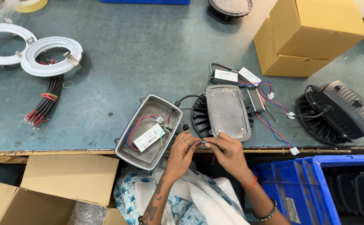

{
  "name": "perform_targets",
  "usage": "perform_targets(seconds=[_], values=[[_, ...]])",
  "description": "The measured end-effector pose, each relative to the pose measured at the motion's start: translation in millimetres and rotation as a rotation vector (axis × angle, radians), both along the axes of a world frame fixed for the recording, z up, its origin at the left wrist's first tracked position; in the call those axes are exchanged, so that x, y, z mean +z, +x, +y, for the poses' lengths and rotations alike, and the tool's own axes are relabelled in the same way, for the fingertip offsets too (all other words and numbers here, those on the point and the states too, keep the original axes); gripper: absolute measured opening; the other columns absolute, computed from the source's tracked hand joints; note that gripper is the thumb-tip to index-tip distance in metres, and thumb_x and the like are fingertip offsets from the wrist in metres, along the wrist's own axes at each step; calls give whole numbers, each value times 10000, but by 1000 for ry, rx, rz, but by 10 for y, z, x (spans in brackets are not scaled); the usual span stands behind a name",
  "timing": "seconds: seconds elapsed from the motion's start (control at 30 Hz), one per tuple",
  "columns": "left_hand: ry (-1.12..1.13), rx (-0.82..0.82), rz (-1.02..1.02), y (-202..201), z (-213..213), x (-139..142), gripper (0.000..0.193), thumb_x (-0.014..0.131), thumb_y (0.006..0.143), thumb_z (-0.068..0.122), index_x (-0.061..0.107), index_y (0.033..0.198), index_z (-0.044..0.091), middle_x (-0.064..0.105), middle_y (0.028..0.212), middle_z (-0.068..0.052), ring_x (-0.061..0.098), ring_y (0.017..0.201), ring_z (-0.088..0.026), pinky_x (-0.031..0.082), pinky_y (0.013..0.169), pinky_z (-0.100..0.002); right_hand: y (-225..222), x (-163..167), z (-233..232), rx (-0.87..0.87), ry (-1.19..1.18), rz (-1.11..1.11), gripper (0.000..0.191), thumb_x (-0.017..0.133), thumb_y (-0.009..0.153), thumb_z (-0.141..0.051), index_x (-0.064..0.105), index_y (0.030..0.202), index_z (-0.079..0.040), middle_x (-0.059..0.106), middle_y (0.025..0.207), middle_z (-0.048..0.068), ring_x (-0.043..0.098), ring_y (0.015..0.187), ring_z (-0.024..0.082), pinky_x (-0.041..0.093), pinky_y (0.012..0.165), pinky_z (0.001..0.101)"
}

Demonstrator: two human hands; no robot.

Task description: The person wires an LED floodlight assembly at a workbench: they place a driver board into the metal housing, route and connect the red, blue and black wires, twist wire connectors onto the wire ends, and press the wired driver into the housing cavity.

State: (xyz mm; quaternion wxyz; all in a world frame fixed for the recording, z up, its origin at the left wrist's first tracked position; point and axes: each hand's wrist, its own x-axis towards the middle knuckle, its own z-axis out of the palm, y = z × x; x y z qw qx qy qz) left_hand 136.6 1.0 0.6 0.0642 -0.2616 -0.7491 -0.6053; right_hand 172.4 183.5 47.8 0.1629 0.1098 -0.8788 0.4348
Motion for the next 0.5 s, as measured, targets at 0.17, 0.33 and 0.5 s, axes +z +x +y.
perform_targets(seconds=[0.17, 0.33, 0.5], values=[[-3, -91, -151, -67, -58, 90, 195, 553, 1004, 76, 726, 1057, 2, 683, 799, -114, 694, 839, -270, 387, 1188, -443, -28, 69, 33, -25, 34, -54, 180, 765, 823, -10, 798, 995, -50, 501, 626, 59, 441, 515, 127, 346, 489, 305], [67, -221, -421, -127, -147, 265, 258, 554, 992, 120, 734, 1144, 16, 726, 910, -108, 724, 886, -217, 528, 842, -325, -90, 170, 57, -20, 38, -82, 193, 764, 814, -10, 805, 998, -53, 488, 610, 54, 419, 511, 122, 319, 483, 311], [-153, -125, -318, -154, -79, 378, 217, 711, 856, 132, 789, 1047, 66, 794, 936, -98, 760, 787, -234, 552, 687, -347, -105, 240, 82, 18, 19, -114, 170, 738, 840, -17, 799, 996, -46, 485, 617, 38, 414, 521, 114, 326, 485, 306]])
